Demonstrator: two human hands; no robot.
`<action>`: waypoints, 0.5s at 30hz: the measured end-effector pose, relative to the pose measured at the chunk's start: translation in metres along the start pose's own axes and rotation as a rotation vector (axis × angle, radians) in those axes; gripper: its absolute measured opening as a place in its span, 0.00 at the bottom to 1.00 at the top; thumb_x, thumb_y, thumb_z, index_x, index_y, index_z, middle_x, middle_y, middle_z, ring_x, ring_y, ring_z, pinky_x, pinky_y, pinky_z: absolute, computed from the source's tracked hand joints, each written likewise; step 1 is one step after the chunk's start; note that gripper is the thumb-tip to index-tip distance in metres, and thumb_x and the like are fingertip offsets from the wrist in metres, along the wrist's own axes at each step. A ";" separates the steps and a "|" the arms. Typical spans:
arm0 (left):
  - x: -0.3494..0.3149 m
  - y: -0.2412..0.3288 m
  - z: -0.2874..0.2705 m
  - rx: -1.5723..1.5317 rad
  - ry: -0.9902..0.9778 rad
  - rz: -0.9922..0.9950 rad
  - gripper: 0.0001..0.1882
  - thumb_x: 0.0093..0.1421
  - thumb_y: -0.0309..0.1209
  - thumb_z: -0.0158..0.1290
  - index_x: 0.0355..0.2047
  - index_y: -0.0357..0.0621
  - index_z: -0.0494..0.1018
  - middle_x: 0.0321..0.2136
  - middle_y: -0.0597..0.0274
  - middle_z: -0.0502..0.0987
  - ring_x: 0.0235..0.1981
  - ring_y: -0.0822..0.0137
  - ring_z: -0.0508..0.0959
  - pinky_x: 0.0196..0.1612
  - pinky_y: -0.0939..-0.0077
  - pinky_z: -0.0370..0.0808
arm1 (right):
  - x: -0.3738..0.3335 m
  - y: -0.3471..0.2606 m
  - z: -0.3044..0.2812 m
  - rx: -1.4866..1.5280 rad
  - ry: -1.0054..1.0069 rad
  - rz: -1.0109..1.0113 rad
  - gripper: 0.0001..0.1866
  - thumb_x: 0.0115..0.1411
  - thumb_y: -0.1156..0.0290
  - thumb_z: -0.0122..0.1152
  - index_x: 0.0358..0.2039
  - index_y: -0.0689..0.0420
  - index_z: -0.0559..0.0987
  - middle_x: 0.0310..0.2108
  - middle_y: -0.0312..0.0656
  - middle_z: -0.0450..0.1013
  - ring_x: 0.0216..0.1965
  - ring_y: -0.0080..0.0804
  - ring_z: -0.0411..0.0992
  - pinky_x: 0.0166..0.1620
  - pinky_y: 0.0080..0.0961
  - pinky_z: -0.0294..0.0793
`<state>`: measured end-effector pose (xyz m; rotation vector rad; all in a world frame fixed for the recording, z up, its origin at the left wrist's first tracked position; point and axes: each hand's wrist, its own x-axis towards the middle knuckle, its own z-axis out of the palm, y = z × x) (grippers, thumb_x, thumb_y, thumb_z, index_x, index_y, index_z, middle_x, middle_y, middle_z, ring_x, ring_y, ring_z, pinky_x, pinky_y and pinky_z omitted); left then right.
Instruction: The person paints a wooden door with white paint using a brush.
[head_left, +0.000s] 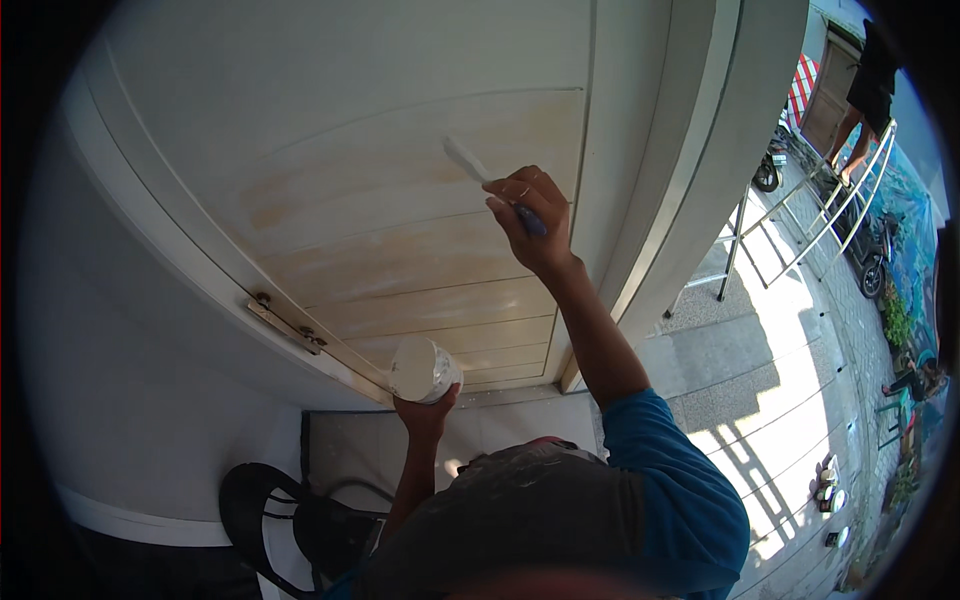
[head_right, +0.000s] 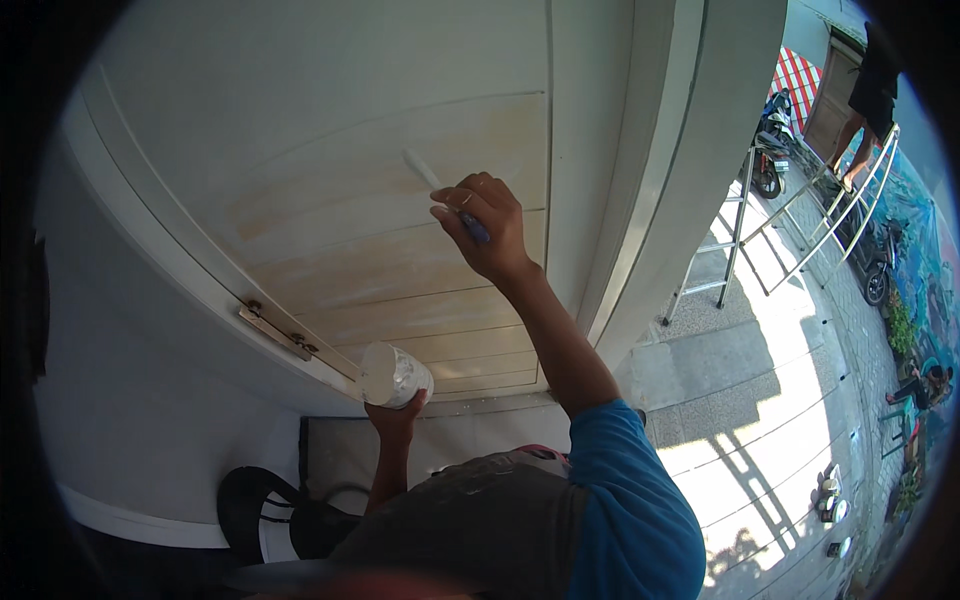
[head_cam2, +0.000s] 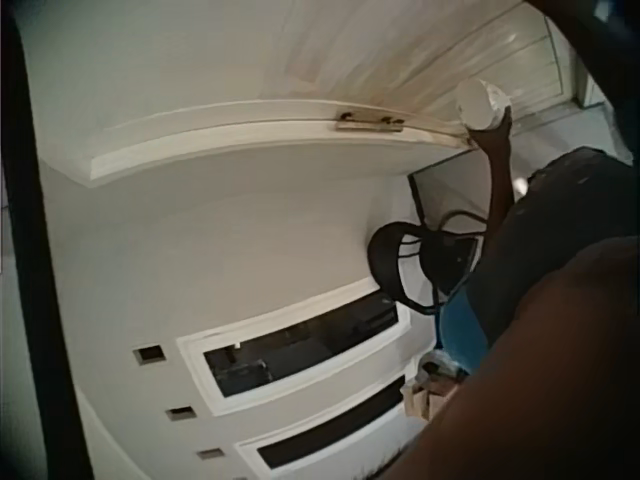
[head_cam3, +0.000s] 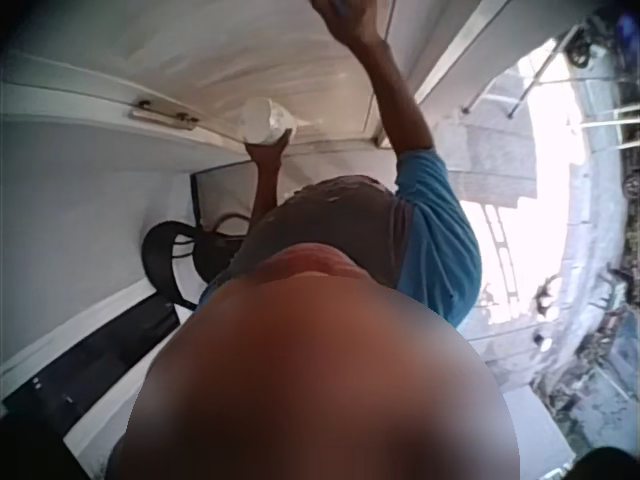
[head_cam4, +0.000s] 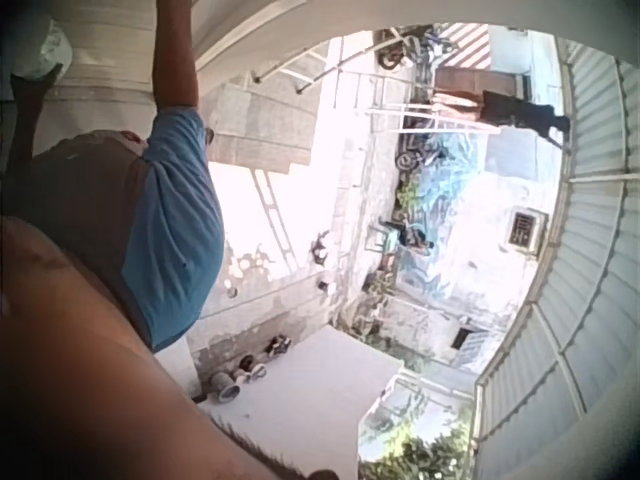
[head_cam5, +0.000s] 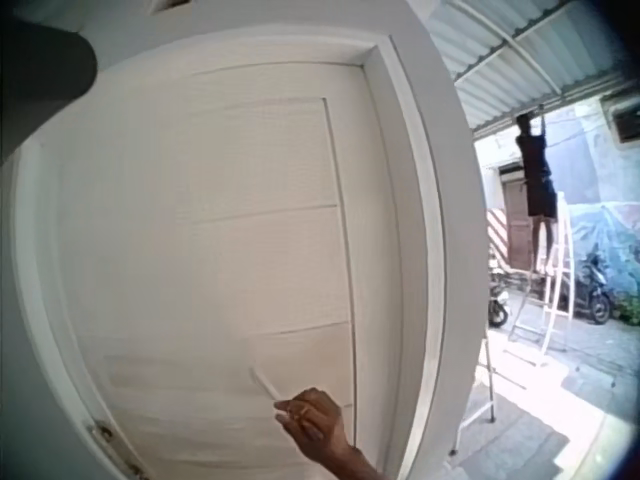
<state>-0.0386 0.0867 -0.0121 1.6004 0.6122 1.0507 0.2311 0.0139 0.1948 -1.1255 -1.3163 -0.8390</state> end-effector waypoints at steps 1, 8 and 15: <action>-0.002 0.002 0.007 -0.002 0.009 0.006 0.38 0.38 0.27 0.73 0.52 0.37 0.70 0.46 0.56 0.76 0.47 0.61 0.78 0.53 0.64 0.75 | -0.012 -0.009 -0.005 0.139 0.012 0.180 0.05 0.55 0.80 0.67 0.32 0.60 0.79 0.27 0.43 0.73 0.27 0.35 0.71 0.32 0.28 0.69; -0.029 -0.004 0.067 -0.088 0.112 0.033 0.39 0.37 0.27 0.74 0.52 0.36 0.69 0.46 0.56 0.76 0.47 0.63 0.77 0.52 0.64 0.74 | -0.120 0.015 -0.112 0.250 -0.081 0.839 0.08 0.67 0.72 0.57 0.32 0.63 0.77 0.28 0.36 0.73 0.30 0.18 0.67 0.35 0.18 0.67; -0.072 0.009 0.119 0.046 0.121 0.076 0.40 0.37 0.27 0.74 0.53 0.36 0.69 0.47 0.55 0.76 0.47 0.62 0.77 0.53 0.64 0.74 | -0.191 0.014 -0.211 0.197 -0.168 1.016 0.09 0.68 0.72 0.55 0.34 0.64 0.79 0.29 0.37 0.74 0.29 0.20 0.67 0.37 0.19 0.67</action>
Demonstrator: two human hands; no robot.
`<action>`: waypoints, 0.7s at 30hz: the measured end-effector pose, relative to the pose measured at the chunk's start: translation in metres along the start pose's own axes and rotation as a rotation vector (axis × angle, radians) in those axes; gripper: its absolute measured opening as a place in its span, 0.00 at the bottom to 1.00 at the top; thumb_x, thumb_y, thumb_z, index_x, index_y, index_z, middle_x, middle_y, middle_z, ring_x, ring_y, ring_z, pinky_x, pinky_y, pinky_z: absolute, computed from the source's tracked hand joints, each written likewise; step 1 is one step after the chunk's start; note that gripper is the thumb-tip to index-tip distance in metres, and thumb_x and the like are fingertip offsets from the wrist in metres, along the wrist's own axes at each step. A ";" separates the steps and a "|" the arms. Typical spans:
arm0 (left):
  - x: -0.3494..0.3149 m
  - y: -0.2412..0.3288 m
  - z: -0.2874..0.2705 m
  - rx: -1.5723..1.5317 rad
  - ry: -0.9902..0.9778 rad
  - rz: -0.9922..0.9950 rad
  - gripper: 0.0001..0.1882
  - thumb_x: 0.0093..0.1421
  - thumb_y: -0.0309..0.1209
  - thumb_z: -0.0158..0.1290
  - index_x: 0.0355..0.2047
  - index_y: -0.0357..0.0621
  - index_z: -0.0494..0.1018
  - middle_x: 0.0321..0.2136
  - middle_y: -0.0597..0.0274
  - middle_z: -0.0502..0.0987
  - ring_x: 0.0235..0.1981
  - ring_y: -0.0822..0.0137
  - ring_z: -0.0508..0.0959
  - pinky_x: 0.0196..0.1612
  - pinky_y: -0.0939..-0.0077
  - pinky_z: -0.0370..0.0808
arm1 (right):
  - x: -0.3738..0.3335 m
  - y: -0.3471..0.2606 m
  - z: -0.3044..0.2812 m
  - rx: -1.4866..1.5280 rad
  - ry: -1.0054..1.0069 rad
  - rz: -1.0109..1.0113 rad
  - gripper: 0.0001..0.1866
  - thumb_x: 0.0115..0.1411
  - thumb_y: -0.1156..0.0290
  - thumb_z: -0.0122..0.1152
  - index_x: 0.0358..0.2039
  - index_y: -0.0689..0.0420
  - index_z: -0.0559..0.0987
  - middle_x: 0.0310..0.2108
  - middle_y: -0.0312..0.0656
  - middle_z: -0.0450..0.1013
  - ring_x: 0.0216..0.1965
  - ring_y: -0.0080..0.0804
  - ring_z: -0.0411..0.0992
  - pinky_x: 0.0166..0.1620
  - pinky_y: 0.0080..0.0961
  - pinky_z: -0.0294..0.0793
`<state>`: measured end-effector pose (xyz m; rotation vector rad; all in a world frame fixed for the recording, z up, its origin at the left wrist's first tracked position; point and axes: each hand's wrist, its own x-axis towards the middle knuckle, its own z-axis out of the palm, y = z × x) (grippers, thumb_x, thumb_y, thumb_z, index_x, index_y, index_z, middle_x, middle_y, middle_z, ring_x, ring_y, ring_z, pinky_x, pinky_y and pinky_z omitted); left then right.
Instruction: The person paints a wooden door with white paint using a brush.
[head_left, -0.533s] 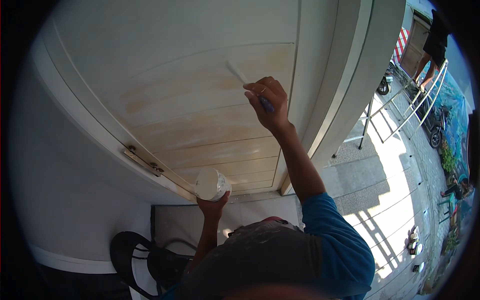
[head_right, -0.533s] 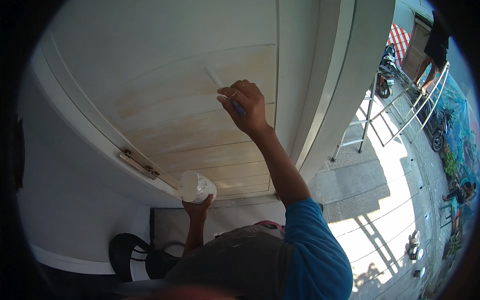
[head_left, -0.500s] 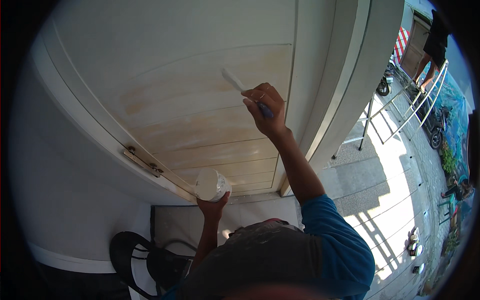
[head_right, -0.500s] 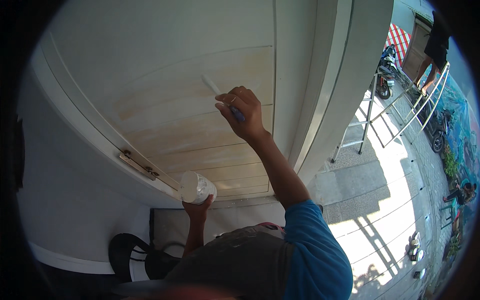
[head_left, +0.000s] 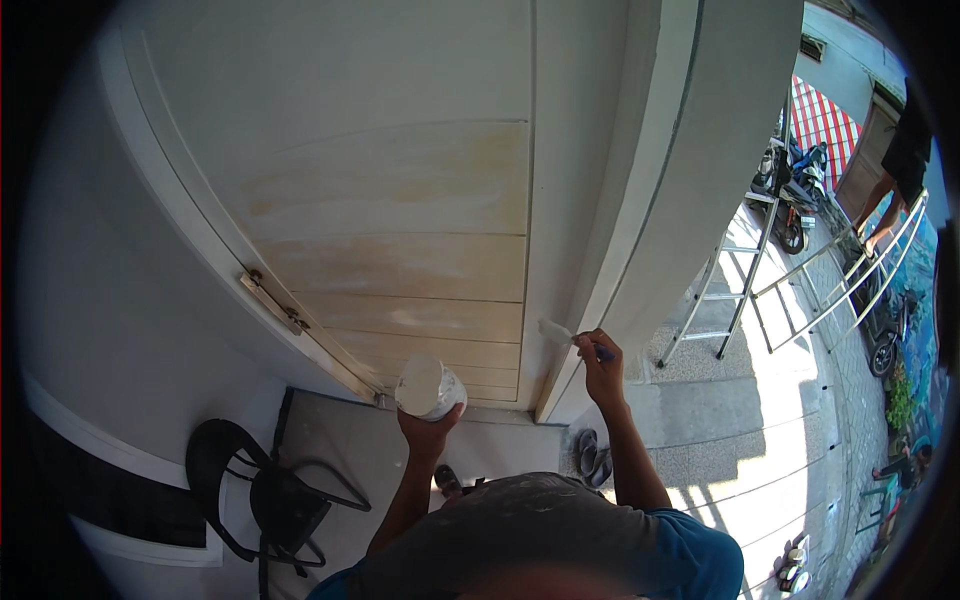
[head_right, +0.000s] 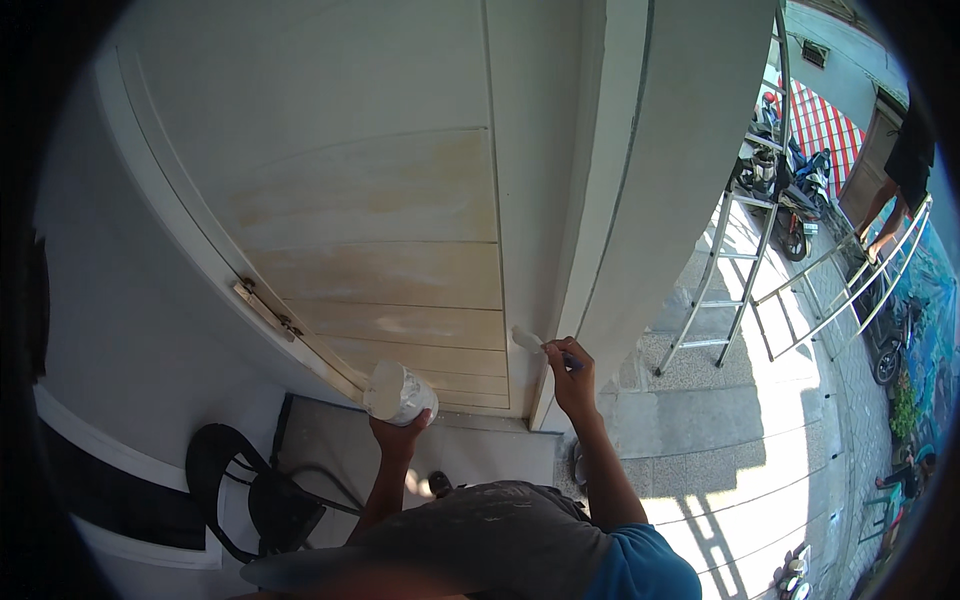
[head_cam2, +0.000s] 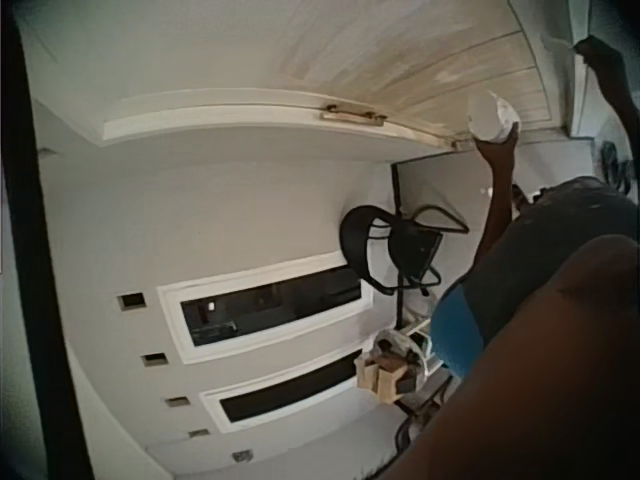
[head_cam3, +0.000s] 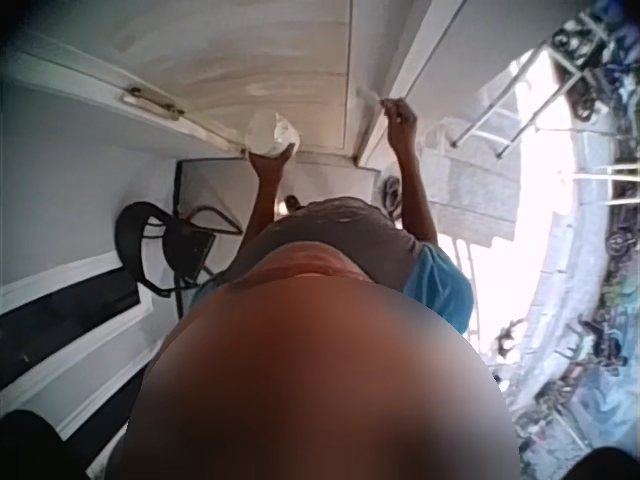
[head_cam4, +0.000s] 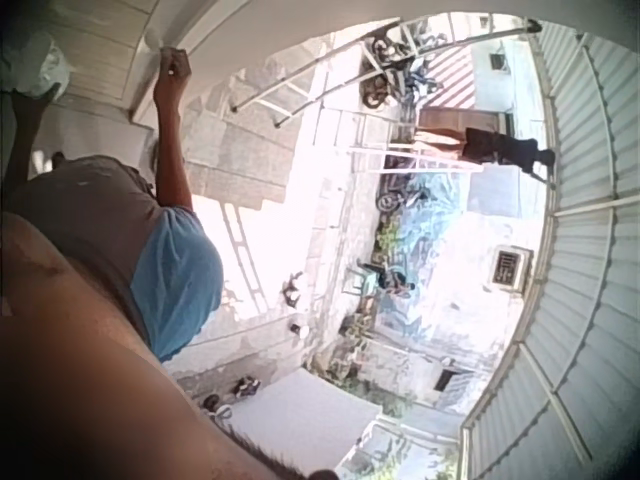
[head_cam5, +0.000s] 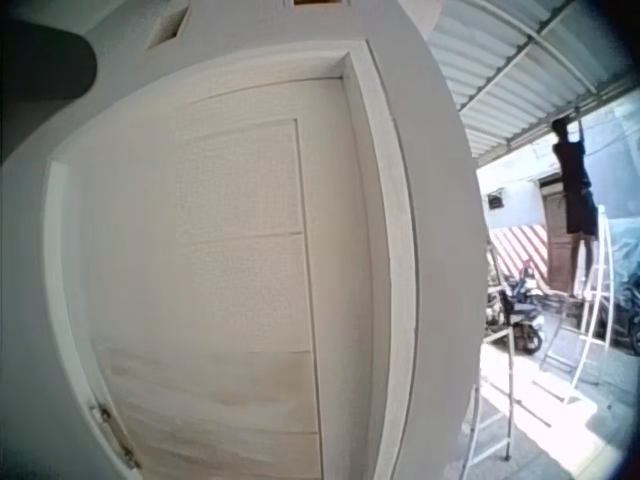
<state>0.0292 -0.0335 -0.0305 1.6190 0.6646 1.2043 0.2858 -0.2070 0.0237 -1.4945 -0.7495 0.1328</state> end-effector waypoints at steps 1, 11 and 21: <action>-0.006 0.006 0.008 0.003 0.013 0.001 0.40 0.37 0.27 0.74 0.53 0.36 0.69 0.47 0.55 0.76 0.47 0.62 0.77 0.53 0.64 0.74 | -0.004 0.003 -0.008 0.003 -0.023 -0.007 0.09 0.68 0.73 0.55 0.35 0.65 0.79 0.30 0.38 0.74 0.30 0.21 0.67 0.36 0.19 0.67; -0.061 0.031 0.037 0.034 0.074 -0.092 0.40 0.37 0.29 0.74 0.51 0.37 0.69 0.46 0.55 0.76 0.47 0.62 0.77 0.51 0.65 0.75 | -0.001 0.008 -0.040 -0.083 -0.179 -0.139 0.06 0.65 0.77 0.58 0.39 0.64 0.80 0.32 0.41 0.71 0.35 0.29 0.74 0.39 0.22 0.71; -0.108 0.038 0.015 0.160 0.202 -0.231 0.47 0.36 0.31 0.76 0.56 0.38 0.64 0.48 0.54 0.75 0.49 0.63 0.77 0.54 0.66 0.74 | -0.006 0.041 0.012 0.098 -0.449 -0.036 0.01 0.64 0.80 0.58 0.35 0.64 0.76 0.36 0.42 0.68 0.44 0.36 0.77 0.44 0.25 0.74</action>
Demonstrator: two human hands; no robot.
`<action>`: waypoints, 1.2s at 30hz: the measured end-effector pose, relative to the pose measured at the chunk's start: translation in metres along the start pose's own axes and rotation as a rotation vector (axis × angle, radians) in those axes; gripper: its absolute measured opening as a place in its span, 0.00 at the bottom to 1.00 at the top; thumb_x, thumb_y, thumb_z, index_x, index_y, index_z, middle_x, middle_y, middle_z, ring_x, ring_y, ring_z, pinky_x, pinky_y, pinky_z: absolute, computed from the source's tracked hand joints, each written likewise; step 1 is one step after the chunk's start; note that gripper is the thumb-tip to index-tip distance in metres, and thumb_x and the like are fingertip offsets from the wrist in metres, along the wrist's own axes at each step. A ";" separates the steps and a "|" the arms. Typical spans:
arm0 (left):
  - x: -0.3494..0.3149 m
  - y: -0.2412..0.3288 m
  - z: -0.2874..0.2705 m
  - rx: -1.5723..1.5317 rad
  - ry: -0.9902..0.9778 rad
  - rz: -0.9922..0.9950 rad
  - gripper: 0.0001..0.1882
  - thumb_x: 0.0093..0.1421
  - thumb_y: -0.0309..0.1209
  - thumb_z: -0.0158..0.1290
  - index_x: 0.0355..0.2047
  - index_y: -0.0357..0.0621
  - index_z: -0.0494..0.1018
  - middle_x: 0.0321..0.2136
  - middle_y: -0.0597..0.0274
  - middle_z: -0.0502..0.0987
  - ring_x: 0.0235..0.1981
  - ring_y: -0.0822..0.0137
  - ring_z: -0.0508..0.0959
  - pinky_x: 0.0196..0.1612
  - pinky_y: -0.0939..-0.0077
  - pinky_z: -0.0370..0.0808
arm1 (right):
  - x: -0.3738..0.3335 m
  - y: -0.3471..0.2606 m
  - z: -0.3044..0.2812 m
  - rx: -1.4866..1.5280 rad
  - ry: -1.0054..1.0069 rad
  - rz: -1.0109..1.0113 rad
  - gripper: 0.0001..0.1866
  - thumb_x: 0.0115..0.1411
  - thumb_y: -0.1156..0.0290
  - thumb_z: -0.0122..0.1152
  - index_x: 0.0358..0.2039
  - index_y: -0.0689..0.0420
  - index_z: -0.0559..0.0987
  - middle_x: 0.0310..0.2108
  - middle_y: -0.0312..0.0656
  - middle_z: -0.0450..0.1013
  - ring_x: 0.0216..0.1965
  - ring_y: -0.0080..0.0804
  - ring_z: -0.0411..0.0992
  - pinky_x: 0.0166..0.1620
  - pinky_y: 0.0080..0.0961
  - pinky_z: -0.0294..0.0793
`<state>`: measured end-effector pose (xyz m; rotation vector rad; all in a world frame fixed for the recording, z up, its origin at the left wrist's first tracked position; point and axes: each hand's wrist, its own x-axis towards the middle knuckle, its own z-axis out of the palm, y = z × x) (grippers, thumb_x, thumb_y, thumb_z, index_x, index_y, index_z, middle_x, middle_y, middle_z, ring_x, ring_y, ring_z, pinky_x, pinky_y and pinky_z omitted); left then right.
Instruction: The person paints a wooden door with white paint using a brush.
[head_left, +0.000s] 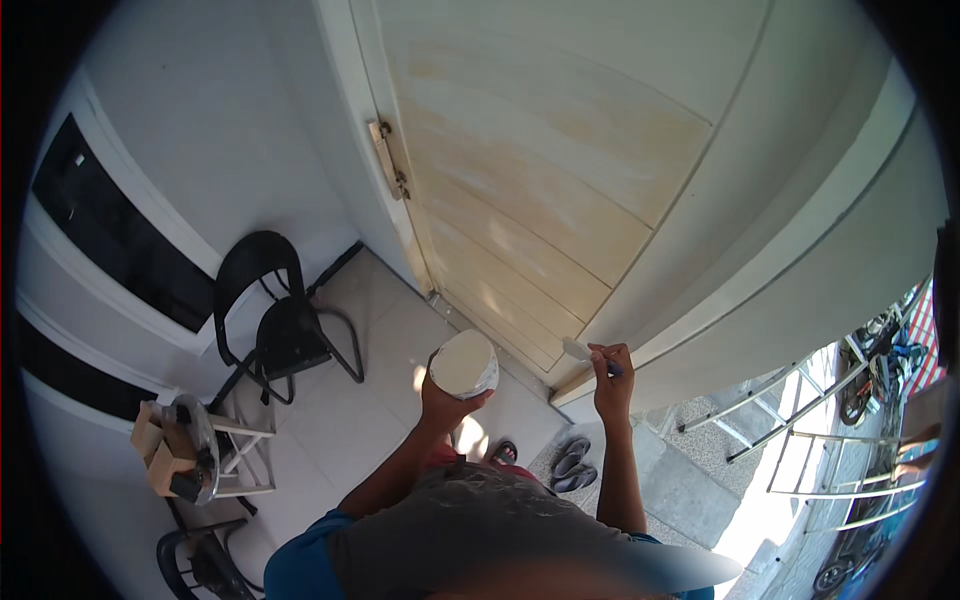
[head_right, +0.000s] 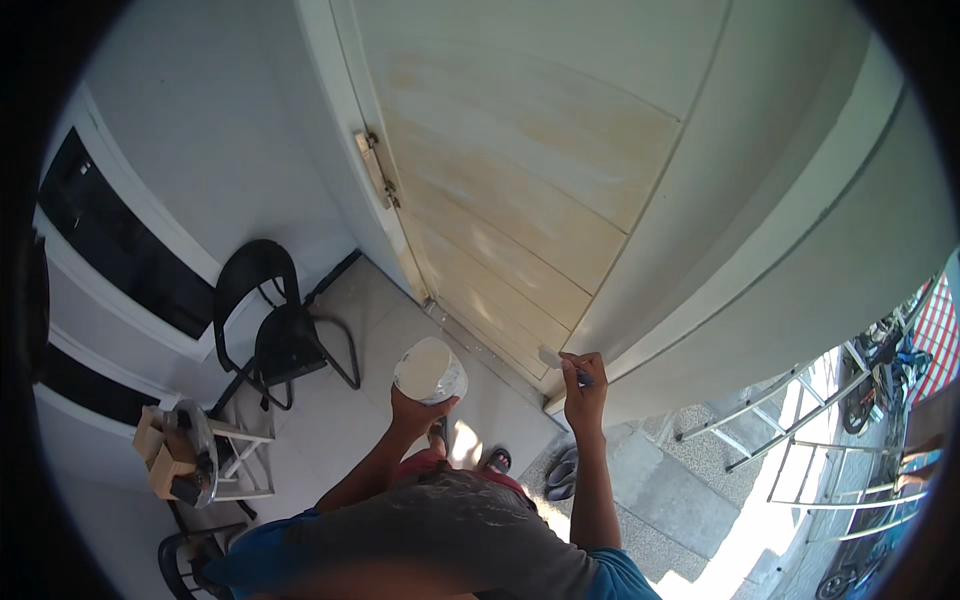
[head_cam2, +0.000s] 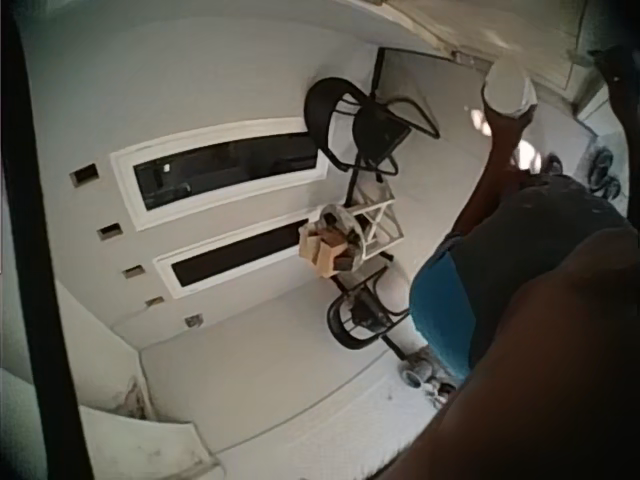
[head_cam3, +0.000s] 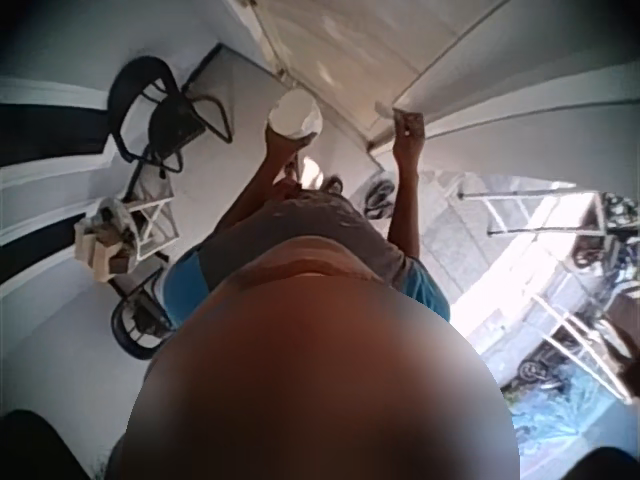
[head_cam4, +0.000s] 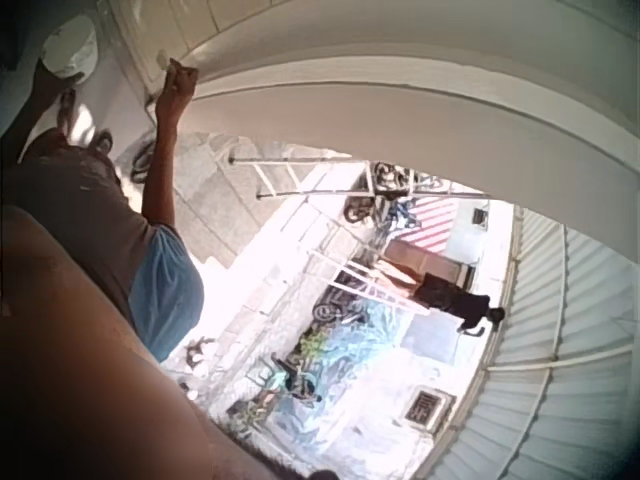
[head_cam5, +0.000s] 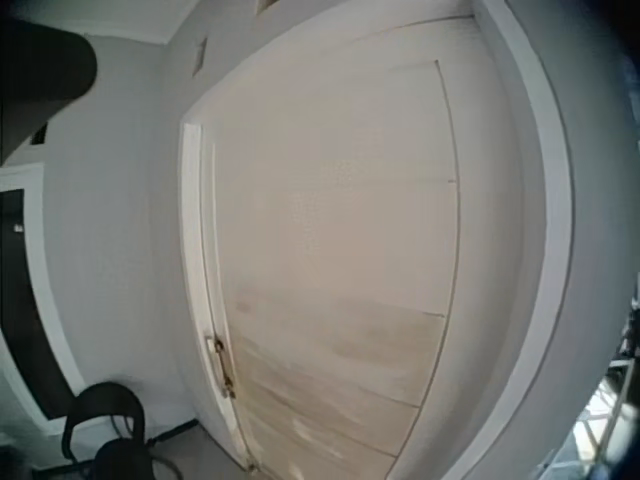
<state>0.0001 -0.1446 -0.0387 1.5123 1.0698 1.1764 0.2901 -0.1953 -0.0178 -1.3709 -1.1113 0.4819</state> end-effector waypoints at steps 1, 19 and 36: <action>-0.003 0.006 -0.006 0.059 0.028 -0.007 0.47 0.36 0.30 0.76 0.56 0.37 0.64 0.48 0.54 0.75 0.50 0.63 0.76 0.54 0.66 0.73 | 0.004 0.000 0.009 0.009 -0.044 0.013 0.01 0.64 0.80 0.58 0.35 0.64 0.76 0.36 0.42 0.68 0.44 0.36 0.77 0.44 0.25 0.74; -0.124 0.052 -0.161 -0.050 0.482 -0.054 0.47 0.41 0.32 0.75 0.60 0.41 0.62 0.54 0.55 0.71 0.57 0.62 0.71 0.59 0.66 0.69 | -0.022 -0.050 0.227 0.213 -0.509 0.154 0.05 0.63 0.74 0.63 0.34 0.62 0.80 0.32 0.38 0.74 0.33 0.22 0.72 0.39 0.21 0.72; -0.245 0.053 -0.265 0.126 0.895 -0.073 0.49 0.40 0.36 0.75 0.61 0.41 0.62 0.55 0.56 0.71 0.57 0.62 0.72 0.59 0.65 0.68 | -0.125 -0.128 0.386 0.316 -0.960 0.071 0.02 0.58 0.79 0.64 0.32 0.63 0.79 0.35 0.37 0.72 0.37 0.25 0.71 0.45 0.21 0.71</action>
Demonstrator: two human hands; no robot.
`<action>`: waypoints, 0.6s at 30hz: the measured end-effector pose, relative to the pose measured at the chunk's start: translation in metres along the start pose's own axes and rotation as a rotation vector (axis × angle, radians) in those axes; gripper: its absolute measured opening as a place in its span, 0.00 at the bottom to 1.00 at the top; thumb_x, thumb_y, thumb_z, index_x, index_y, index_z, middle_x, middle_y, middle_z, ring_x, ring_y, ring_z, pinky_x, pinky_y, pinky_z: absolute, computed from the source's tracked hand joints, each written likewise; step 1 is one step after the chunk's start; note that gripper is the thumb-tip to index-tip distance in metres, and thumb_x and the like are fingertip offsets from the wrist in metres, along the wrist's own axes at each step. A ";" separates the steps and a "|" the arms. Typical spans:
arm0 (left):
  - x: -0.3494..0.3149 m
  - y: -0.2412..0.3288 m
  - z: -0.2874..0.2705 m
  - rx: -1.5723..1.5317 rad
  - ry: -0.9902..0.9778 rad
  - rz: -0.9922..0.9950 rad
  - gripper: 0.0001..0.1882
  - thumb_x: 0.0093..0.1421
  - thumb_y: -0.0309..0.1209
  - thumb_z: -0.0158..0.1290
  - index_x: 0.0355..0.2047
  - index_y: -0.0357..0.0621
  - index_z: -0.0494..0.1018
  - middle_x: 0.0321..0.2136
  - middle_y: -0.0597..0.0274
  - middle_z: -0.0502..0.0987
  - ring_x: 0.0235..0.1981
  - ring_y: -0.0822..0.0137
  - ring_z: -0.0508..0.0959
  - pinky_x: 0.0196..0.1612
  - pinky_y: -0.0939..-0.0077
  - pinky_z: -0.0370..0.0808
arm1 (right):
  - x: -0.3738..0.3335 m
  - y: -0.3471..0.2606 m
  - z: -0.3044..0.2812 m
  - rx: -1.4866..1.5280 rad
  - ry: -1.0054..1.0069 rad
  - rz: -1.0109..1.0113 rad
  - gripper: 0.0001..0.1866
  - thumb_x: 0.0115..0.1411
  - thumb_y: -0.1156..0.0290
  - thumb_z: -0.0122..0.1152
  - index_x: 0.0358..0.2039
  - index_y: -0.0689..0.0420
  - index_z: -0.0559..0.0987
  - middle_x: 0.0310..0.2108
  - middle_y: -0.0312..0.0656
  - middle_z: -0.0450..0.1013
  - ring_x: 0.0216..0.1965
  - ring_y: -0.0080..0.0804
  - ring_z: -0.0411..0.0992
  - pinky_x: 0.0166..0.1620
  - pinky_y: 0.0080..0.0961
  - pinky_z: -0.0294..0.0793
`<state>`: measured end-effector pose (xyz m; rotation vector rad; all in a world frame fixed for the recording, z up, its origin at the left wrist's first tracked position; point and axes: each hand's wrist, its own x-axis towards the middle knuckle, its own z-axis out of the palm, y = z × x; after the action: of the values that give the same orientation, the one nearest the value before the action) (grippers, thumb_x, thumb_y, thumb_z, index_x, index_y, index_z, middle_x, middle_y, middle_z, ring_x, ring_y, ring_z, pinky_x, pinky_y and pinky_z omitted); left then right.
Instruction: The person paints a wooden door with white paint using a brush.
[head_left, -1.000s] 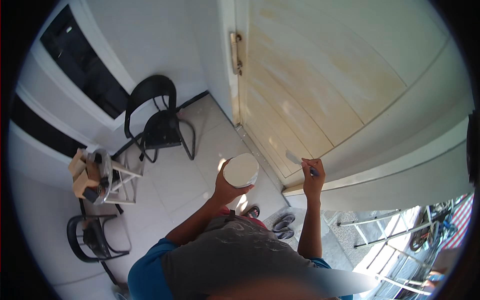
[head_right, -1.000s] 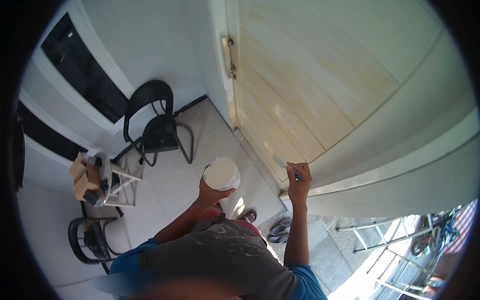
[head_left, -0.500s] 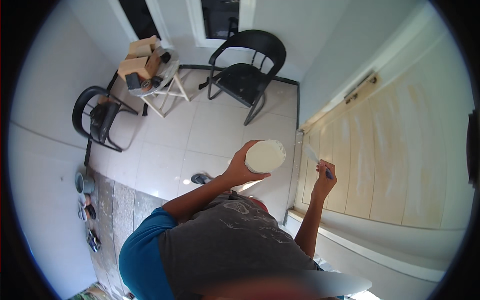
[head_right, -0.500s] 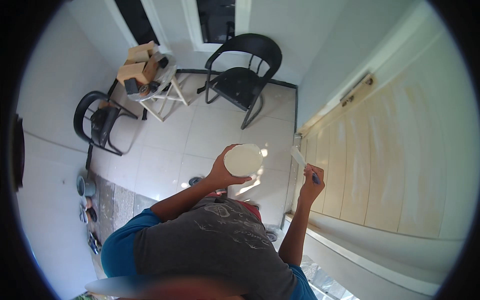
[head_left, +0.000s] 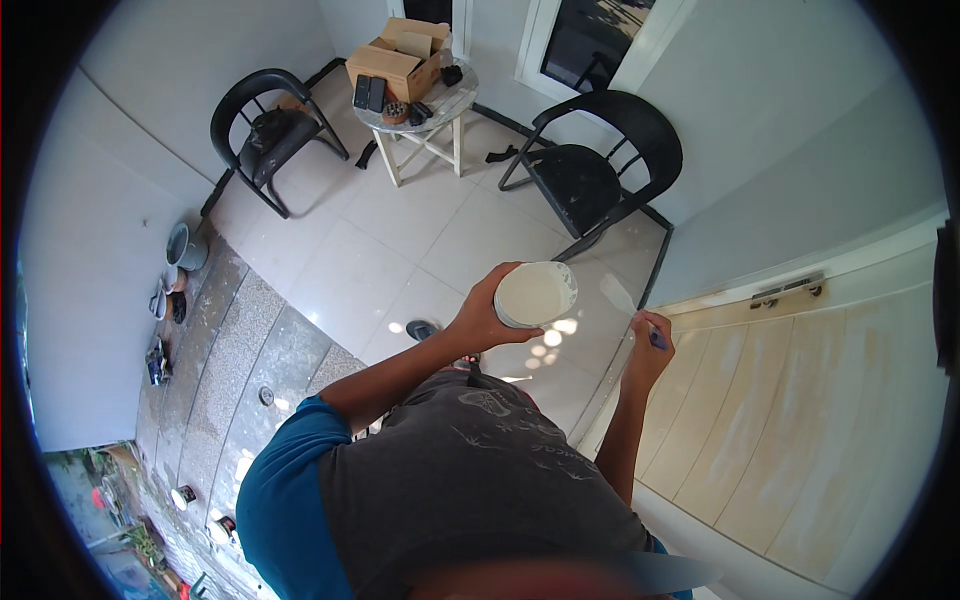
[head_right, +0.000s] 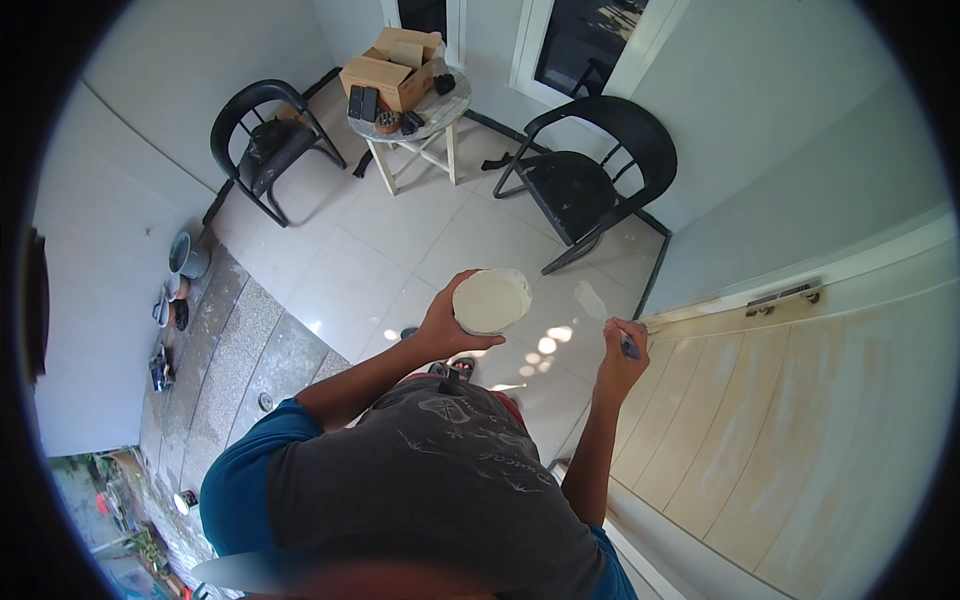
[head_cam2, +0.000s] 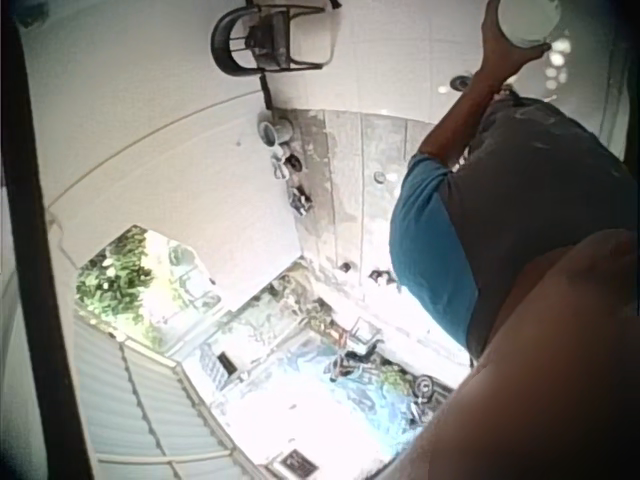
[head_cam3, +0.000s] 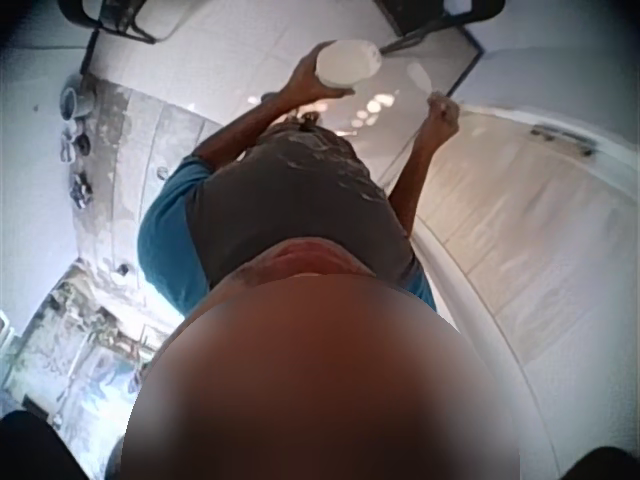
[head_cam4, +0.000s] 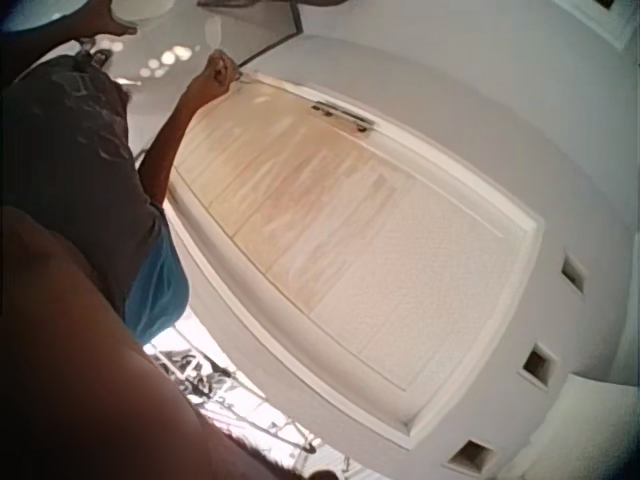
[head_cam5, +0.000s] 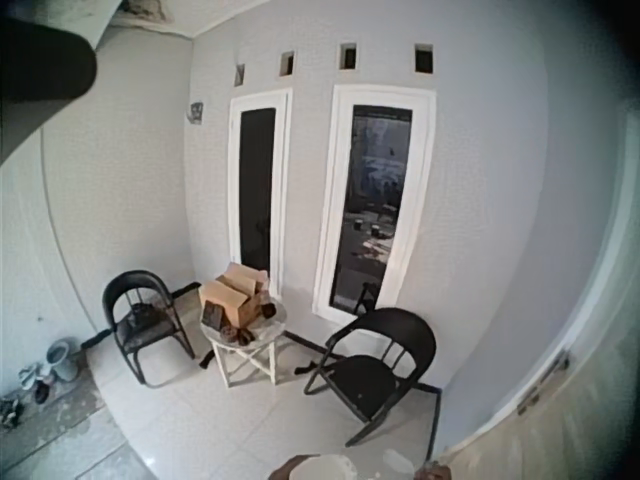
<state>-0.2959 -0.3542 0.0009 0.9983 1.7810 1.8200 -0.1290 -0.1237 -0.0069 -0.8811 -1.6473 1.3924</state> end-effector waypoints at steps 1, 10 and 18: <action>-0.001 0.000 -0.001 -0.001 0.009 -0.002 0.49 0.40 0.36 0.75 0.61 0.41 0.62 0.55 0.56 0.71 0.57 0.62 0.72 0.59 0.65 0.68 | 0.002 -0.001 0.001 -0.036 -0.022 -0.018 0.03 0.57 0.81 0.63 0.32 0.62 0.79 0.34 0.37 0.72 0.39 0.25 0.71 0.45 0.21 0.71; -0.005 0.002 0.021 0.110 0.145 0.011 0.53 0.37 0.39 0.77 0.60 0.37 0.61 0.52 0.54 0.73 0.55 0.61 0.73 0.58 0.66 0.69 | 0.029 -0.062 -0.012 0.077 -0.064 -0.087 0.08 0.59 0.79 0.64 0.39 0.64 0.78 0.35 0.40 0.75 0.36 0.26 0.73 0.44 0.22 0.75; -0.009 0.019 0.069 0.119 0.091 0.061 0.53 0.35 0.37 0.78 0.60 0.38 0.62 0.54 0.54 0.71 0.56 0.60 0.73 0.58 0.65 0.70 | 0.046 -0.157 -0.058 0.391 -0.239 -0.450 0.09 0.59 0.79 0.63 0.40 0.64 0.76 0.37 0.43 0.73 0.40 0.28 0.73 0.41 0.22 0.74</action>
<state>-0.2365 -0.3150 0.0130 1.0397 1.9528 1.8408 -0.1001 -0.0820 0.1595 -0.1107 -1.5422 1.4579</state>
